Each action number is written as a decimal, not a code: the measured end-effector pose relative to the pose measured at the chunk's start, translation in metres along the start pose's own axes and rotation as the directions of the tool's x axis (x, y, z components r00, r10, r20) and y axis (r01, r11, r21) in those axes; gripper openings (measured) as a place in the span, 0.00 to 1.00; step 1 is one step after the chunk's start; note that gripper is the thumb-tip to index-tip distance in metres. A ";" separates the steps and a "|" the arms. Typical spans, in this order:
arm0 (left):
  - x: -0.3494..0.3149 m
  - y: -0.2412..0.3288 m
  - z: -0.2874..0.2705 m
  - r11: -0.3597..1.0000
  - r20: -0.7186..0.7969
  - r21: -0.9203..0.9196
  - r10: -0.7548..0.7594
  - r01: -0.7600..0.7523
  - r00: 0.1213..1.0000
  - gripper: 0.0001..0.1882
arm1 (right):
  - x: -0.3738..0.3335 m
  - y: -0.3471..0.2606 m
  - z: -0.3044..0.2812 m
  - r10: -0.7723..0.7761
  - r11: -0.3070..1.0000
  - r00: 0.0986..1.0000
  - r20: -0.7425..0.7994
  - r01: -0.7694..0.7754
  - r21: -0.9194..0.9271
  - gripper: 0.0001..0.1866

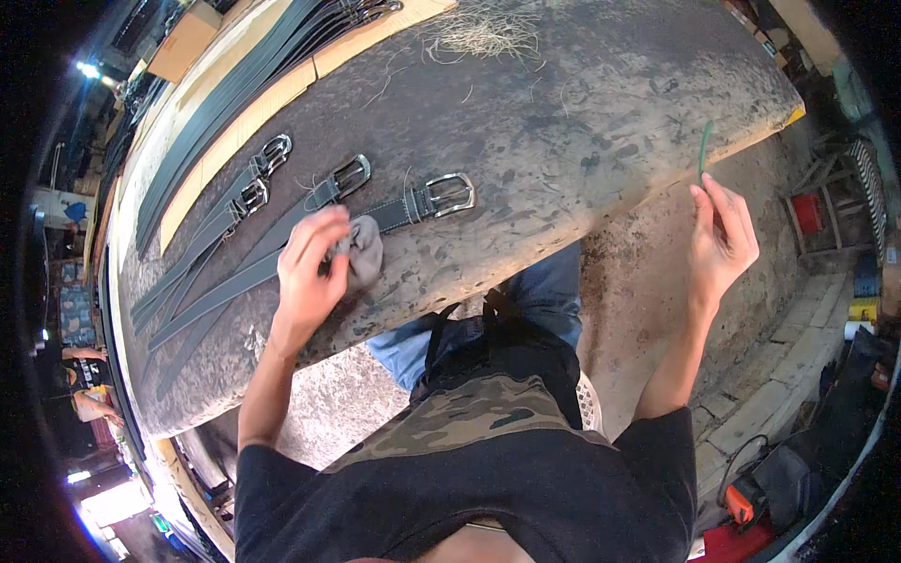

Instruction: Assembling leather belts by attaching buckles and loops and wiping them down.

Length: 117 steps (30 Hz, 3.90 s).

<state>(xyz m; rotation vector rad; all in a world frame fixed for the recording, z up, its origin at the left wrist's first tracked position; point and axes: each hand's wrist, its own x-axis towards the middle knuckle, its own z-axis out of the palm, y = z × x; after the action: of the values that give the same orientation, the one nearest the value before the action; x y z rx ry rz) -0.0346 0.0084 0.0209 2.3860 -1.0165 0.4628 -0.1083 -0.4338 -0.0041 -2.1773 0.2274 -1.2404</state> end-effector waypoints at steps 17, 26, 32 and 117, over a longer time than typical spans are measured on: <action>0.040 0.044 0.021 0.996 0.200 0.085 -0.051 0.034 0.978 0.33 | -0.016 0.021 0.012 -0.082 0.988 0.928 0.364 0.122 -0.090 0.09; -0.005 0.037 -0.011 0.984 0.116 0.023 -0.180 0.178 0.977 0.14 | 0.005 0.066 0.005 0.625 0.204 0.704 0.338 -0.565 0.800 0.11; 0.051 0.029 0.019 0.991 0.184 0.045 0.114 -0.125 0.976 0.17 | -0.002 0.079 0.020 0.706 0.408 0.670 0.231 -0.651 0.640 0.05; 0.041 -0.006 0.043 0.967 0.151 -0.241 -0.046 0.082 0.987 0.16 | -0.046 -0.121 0.143 0.136 0.476 0.836 0.532 -0.526 0.705 0.06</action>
<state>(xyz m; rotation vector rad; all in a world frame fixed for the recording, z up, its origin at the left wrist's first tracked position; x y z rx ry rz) 0.0021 -0.0361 0.0038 2.2448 -0.9919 0.1314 -0.0332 -0.2570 -0.0196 -1.3543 -0.1091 -0.4372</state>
